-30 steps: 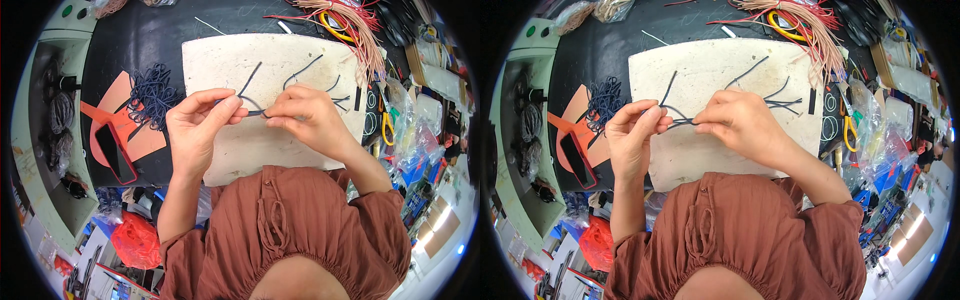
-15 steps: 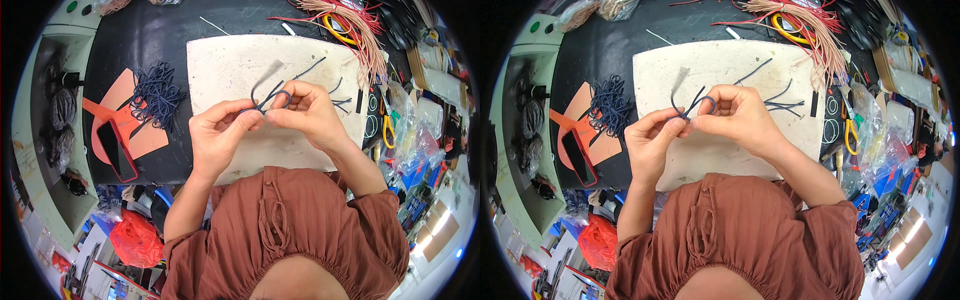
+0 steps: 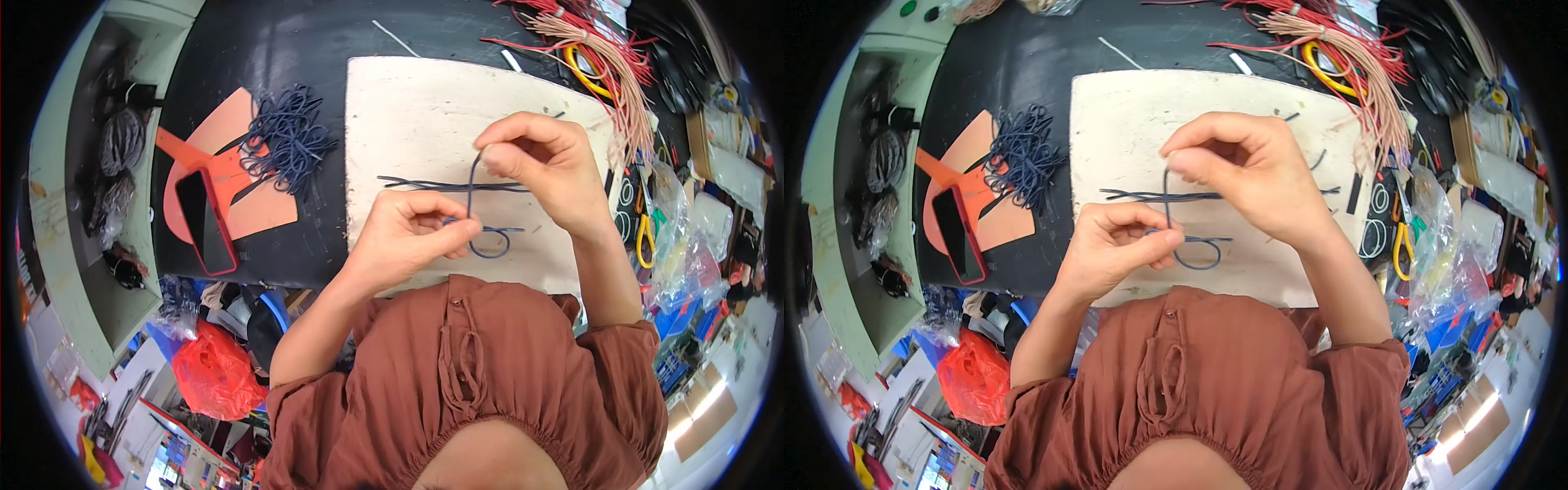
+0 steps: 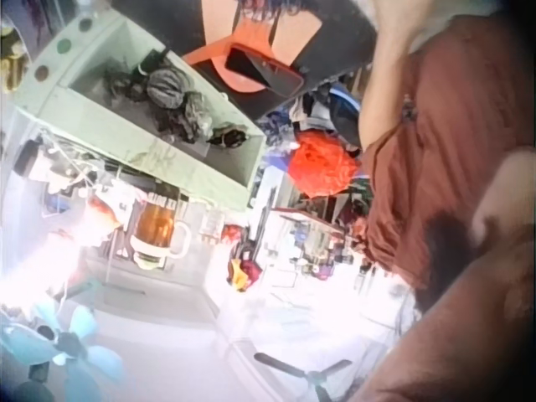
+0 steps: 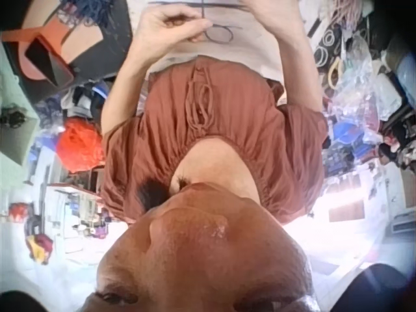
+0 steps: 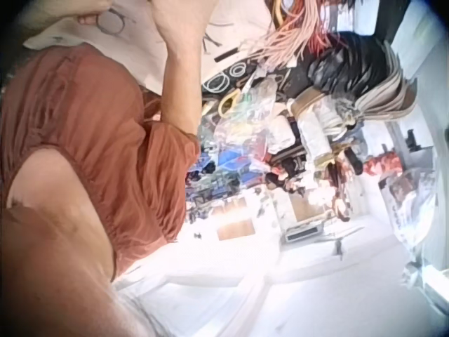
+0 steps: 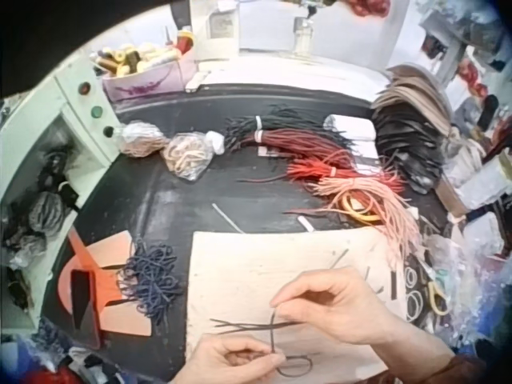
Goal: Tying decorative knots in thin blue and pink cords for shoe manufacturing.
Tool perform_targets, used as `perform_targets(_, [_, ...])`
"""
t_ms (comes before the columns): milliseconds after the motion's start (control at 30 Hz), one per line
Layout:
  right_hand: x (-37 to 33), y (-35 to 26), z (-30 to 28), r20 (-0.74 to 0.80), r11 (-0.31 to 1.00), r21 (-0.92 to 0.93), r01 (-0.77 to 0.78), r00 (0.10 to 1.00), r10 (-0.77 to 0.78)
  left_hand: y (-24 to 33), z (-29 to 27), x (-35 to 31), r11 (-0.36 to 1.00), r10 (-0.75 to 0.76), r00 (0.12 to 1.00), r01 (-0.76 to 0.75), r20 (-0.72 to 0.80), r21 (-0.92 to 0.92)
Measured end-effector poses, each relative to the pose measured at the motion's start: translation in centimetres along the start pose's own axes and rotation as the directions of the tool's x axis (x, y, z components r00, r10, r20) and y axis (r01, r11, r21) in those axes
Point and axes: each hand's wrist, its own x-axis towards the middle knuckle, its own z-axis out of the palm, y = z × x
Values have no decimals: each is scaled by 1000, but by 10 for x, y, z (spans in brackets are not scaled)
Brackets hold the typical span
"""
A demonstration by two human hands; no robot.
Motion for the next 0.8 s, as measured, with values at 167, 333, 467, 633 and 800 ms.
perform_targets(167, [-1, 46, 12, -256, 954, -216, 210, 930, -262, 2, -3, 3, 912, 149, 986, -166, -76, -375])
perform_targets(333, [-22, 52, 28, 237, 74, -865, 497, 532, -813, -9, 5, 21, 918, 196, 908, -302, -370, -255])
perform_targets(467, [-21, 38, 30, 121, 275, -828, 489, 635, -763, -19, -1, 21, 872, 462, 863, -402, -201, 280])
perform_targets(633, [-12, 22, 23, -13, 992, 73, -100, 995, 101, -2, -8, 13, 978, 207, 978, -207, 12, -31])
perform_targets(800, [-16, 31, 24, -46, 988, 110, -104, 993, 109, -3, -10, 10, 986, 161, 987, -161, -7, -30])
